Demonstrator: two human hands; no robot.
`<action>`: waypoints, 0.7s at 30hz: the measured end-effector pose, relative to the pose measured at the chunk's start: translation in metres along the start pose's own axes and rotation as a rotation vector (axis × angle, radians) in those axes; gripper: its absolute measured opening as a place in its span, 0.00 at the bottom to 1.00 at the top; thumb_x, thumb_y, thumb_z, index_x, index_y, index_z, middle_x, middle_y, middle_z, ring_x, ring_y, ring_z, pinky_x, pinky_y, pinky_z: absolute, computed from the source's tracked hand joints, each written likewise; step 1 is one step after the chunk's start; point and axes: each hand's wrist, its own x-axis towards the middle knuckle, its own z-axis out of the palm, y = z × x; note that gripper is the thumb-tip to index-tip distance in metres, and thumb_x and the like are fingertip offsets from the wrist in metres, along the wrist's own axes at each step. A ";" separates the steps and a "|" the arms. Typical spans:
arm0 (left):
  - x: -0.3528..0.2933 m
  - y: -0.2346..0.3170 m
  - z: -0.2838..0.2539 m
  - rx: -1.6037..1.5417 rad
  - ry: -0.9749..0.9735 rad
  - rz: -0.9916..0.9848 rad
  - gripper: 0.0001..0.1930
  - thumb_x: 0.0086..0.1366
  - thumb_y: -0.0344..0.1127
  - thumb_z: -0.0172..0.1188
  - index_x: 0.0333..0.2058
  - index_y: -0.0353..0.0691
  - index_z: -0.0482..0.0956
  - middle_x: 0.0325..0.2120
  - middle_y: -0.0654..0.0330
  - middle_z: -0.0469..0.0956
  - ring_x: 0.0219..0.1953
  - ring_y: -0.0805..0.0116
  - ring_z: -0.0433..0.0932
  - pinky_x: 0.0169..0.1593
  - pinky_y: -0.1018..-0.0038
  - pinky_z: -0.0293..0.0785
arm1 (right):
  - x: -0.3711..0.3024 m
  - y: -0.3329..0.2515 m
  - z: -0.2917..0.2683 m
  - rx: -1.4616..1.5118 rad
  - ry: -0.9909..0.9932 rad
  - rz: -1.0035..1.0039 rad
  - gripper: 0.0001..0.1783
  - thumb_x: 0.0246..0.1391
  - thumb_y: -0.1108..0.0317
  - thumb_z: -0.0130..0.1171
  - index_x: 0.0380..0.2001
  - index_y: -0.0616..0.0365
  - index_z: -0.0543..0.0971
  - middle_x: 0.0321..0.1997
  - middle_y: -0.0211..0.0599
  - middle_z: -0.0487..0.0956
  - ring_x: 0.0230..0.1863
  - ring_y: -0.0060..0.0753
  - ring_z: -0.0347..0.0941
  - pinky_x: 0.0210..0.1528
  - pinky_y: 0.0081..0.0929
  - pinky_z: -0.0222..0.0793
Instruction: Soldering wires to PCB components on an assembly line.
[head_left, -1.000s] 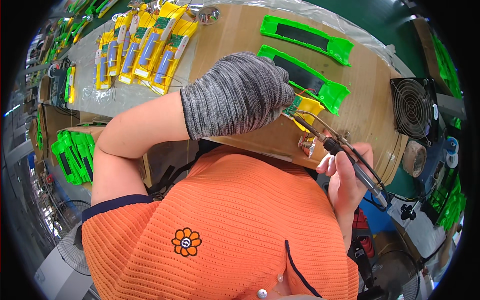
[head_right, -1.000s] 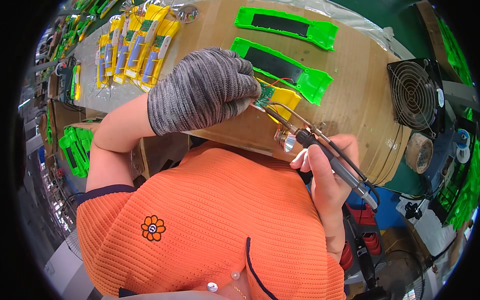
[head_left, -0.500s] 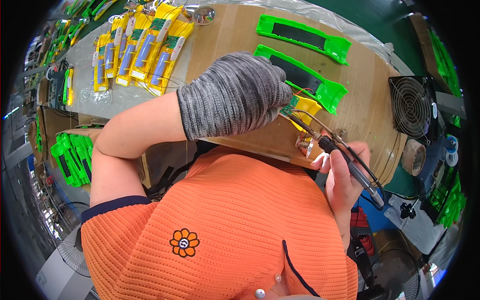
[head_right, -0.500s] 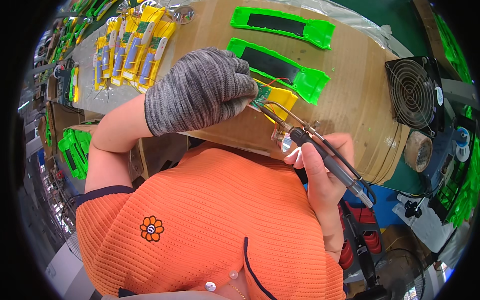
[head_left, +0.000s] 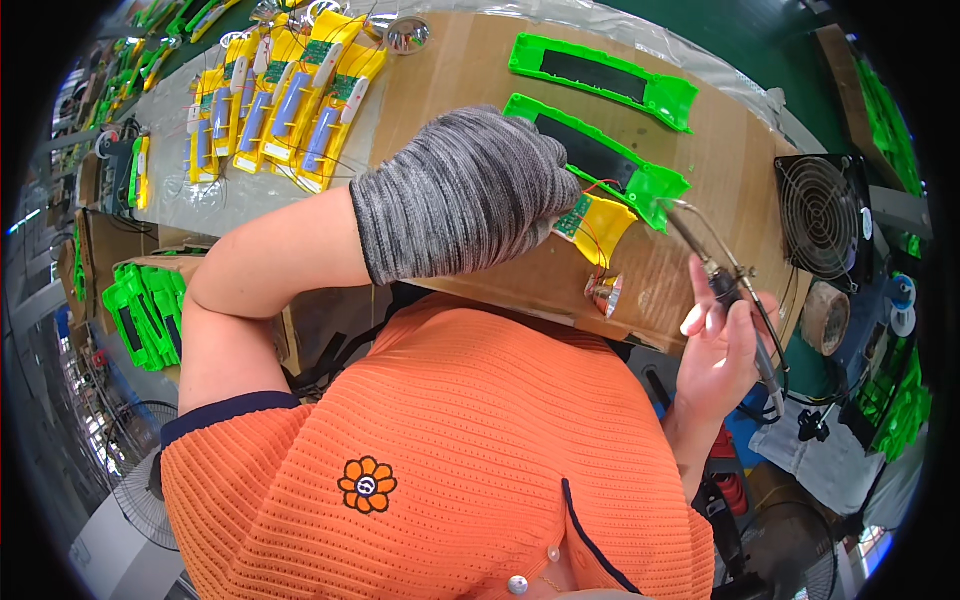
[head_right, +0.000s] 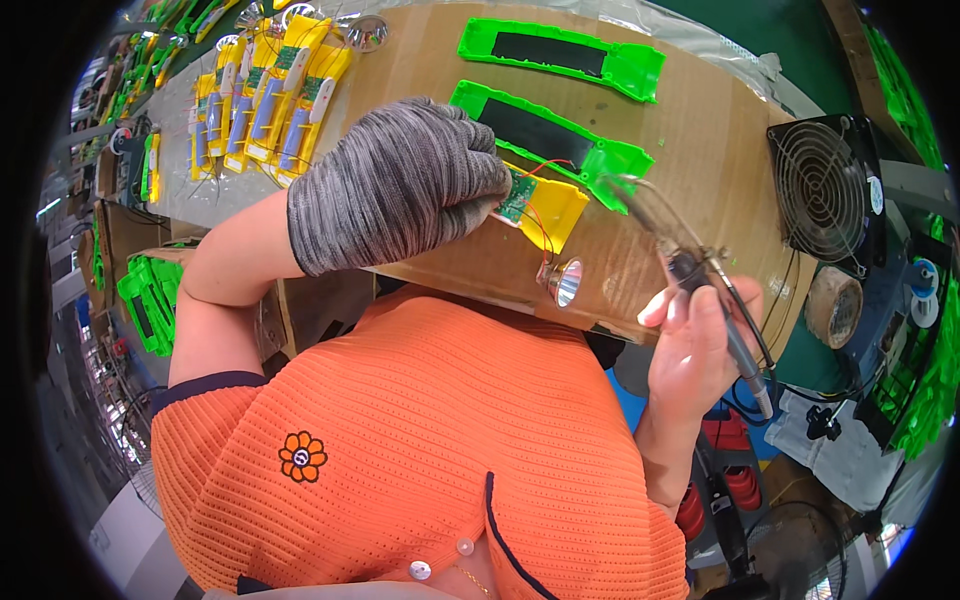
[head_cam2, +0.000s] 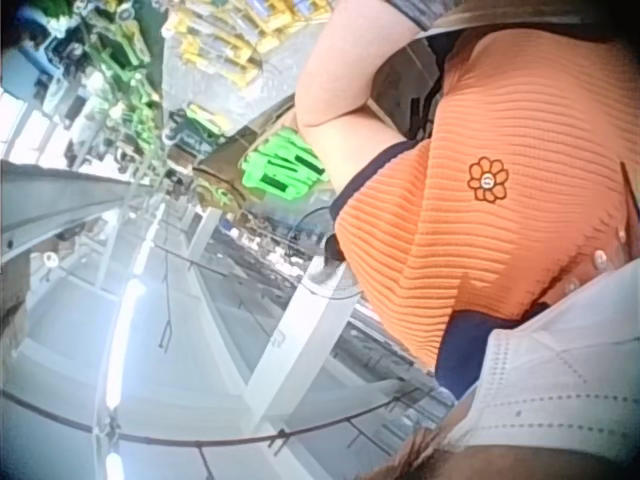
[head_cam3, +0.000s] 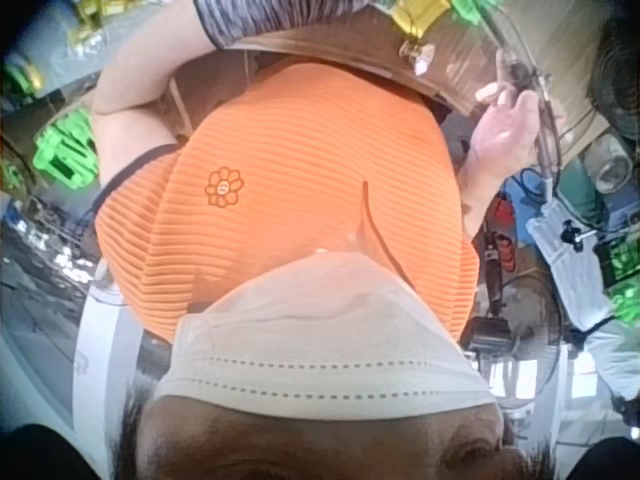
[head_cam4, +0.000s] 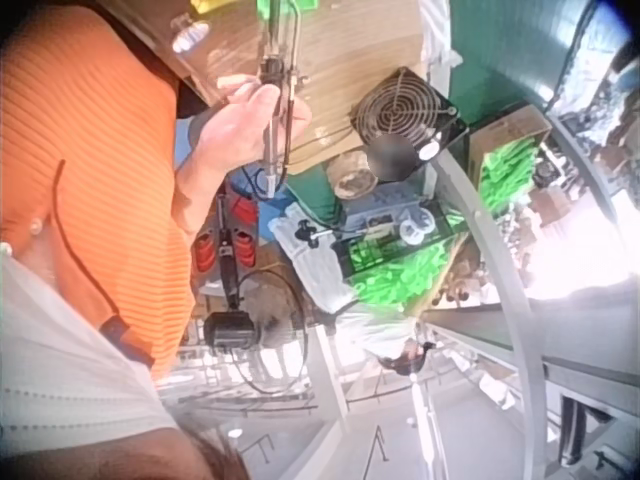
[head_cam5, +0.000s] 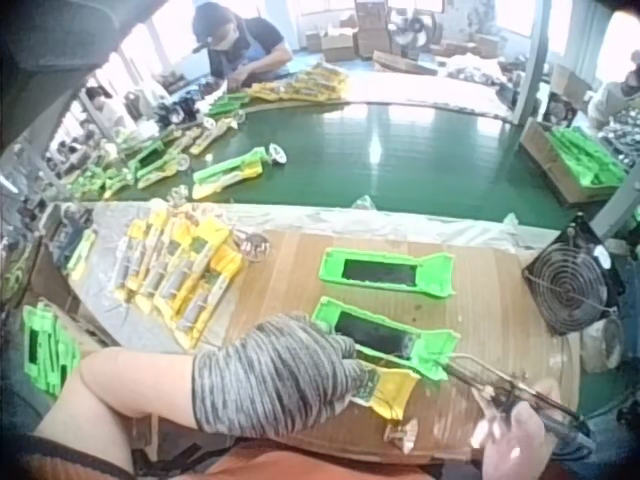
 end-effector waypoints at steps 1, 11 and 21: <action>0.002 -0.001 -0.002 0.001 0.000 0.001 0.04 0.56 0.35 0.64 0.30 0.45 0.82 0.25 0.58 0.75 0.31 0.55 0.77 0.37 0.62 0.74 | 0.004 0.003 -0.006 0.001 0.001 -0.001 0.09 0.61 0.68 0.53 0.36 0.60 0.66 0.21 0.34 0.70 0.20 0.29 0.69 0.43 0.41 0.76; 0.048 -0.024 -0.013 0.338 -0.219 0.115 0.32 0.49 0.46 0.70 0.53 0.43 0.73 0.40 0.58 0.76 0.44 0.57 0.76 0.48 0.64 0.71 | 0.013 0.015 -0.023 0.258 0.062 -0.053 0.05 0.60 0.68 0.52 0.35 0.56 0.67 0.15 0.29 0.65 0.20 0.29 0.70 0.68 0.58 0.55; -0.019 -0.037 -0.008 0.190 -0.020 0.142 0.38 0.59 0.42 0.63 0.66 0.45 0.58 0.39 0.50 0.74 0.41 0.52 0.76 0.45 0.58 0.72 | 0.011 0.015 -0.022 0.331 0.073 -0.040 0.06 0.65 0.68 0.48 0.31 0.52 0.67 0.16 0.26 0.59 0.20 0.22 0.62 0.70 0.52 0.54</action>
